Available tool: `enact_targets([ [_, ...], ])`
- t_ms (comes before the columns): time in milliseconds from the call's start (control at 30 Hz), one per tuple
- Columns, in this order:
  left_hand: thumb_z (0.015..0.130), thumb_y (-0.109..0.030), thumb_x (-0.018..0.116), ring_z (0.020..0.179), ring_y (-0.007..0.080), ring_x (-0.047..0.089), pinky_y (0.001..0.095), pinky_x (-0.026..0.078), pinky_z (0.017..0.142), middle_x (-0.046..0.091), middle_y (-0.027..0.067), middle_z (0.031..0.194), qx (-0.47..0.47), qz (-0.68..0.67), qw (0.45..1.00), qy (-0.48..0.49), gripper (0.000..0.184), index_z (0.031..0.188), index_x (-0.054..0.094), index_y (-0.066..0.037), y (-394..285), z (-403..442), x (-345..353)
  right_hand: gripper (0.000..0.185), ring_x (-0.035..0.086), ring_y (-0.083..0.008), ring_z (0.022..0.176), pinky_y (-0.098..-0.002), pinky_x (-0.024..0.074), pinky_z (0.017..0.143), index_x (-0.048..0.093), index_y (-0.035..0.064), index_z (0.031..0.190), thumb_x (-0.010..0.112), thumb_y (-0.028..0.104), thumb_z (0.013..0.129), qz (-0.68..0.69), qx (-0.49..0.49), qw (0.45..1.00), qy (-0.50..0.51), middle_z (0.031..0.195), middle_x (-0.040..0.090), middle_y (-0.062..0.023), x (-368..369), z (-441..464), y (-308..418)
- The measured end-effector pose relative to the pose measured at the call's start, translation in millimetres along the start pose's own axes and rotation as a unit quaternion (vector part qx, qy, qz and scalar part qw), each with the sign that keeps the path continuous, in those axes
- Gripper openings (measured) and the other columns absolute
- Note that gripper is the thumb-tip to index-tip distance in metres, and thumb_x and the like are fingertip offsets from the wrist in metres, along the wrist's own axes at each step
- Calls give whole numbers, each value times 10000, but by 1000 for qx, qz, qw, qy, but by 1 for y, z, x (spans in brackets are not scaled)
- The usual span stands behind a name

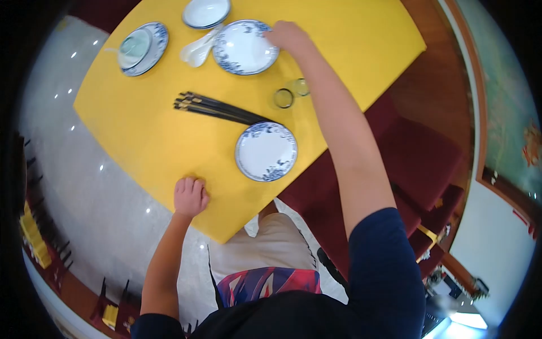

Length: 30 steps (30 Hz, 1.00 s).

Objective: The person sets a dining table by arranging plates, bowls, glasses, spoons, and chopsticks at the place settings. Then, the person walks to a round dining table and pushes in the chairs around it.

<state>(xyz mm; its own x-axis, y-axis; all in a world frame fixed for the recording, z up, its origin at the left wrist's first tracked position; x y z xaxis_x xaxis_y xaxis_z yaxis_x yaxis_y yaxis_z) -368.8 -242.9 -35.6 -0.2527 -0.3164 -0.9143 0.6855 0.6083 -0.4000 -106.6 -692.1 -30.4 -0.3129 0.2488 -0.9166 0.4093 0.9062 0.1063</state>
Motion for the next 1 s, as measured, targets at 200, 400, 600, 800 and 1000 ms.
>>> enact_targets([
  [200,747,-179,621,840,315,518,421,434,755,531,95,909,-13,1,1000,23,195,925,573,-119,3,-1,3,362,712,-244,766,-374,554,738,672,35,1015,608,376,910,199,-33,979,25,868,720,-124,7,-23,-25],
  [400,763,-168,614,816,314,505,415,429,735,535,94,912,-4,11,1000,5,169,916,567,-113,-1,4,-1,301,609,-131,512,-271,489,478,665,-2,878,639,297,906,405,136,900,-86,688,664,-65,4,-33,-155],
  [600,770,-180,615,822,302,518,407,425,738,550,90,917,-2,12,1000,0,160,912,585,-113,-1,6,-1,234,575,-154,513,-272,409,409,607,-55,908,607,178,930,628,300,701,-154,702,646,-140,23,-43,-294],
  [800,766,-177,609,800,301,512,409,425,708,546,87,925,0,16,1000,-3,156,904,580,-110,-3,6,-1,203,566,-148,536,-227,400,417,553,-36,944,578,165,946,708,355,569,-224,748,643,-150,34,-46,-330],
  [1000,762,-177,611,786,301,510,412,422,688,546,88,923,3,29,1000,-8,151,894,577,-114,-4,7,-2,236,573,-150,548,-238,397,420,538,-21,900,567,206,958,659,356,627,-216,747,640,-156,27,-56,-315],
])
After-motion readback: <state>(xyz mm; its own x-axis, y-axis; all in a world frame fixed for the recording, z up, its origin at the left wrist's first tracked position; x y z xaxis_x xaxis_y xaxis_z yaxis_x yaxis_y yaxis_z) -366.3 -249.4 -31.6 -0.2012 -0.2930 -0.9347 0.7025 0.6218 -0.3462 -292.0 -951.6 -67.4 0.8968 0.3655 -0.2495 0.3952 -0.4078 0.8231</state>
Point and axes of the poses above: each hand's wrist, its own z-axis towards the middle knuckle, its own x-axis out of the palm, y = z × x, the point moved 4 cm from there along z, towards the middle knuckle
